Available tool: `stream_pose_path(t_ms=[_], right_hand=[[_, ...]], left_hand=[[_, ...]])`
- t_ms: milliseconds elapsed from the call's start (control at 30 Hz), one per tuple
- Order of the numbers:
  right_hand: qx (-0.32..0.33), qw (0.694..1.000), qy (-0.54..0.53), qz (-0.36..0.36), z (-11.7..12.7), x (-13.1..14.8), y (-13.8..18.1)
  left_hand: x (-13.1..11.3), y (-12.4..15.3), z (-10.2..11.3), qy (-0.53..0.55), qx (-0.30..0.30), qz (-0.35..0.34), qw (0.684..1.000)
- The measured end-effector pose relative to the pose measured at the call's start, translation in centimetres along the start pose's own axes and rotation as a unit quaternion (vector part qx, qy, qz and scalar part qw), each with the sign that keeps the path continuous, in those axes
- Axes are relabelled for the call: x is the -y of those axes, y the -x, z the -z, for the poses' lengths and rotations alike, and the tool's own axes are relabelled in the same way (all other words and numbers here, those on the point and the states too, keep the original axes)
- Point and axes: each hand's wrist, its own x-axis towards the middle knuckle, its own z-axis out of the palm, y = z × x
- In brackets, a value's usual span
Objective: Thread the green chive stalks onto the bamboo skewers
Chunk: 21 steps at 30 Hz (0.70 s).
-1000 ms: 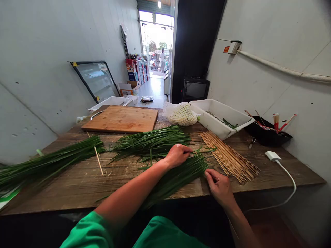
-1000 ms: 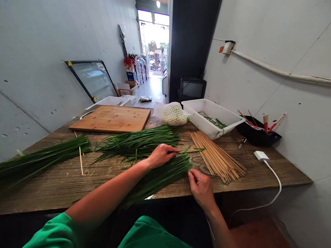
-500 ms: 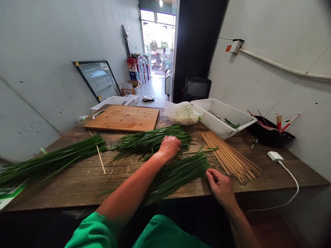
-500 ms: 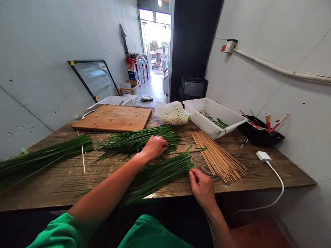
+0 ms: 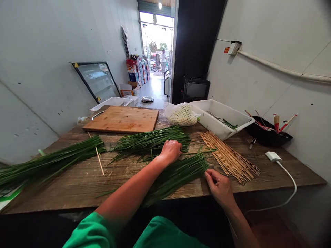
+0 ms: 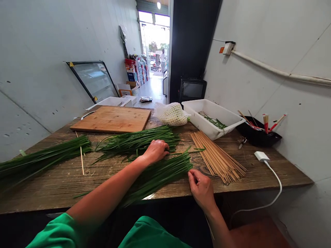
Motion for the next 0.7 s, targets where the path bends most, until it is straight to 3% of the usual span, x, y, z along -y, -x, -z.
stream_pose_path(t_ms=[200,700], right_hand=[[0.005,1.0,-0.002,-0.006,-0.08,-0.17,-0.09],[0.005,1.0,-0.016,-0.018,-0.09,-0.28,-0.03]], left_hand=[[0.01,0.06,-0.19,-0.007,-0.008,-0.008,1.0],[-0.75,-0.16,-0.84,0.066,-0.106,-0.052,0.991]])
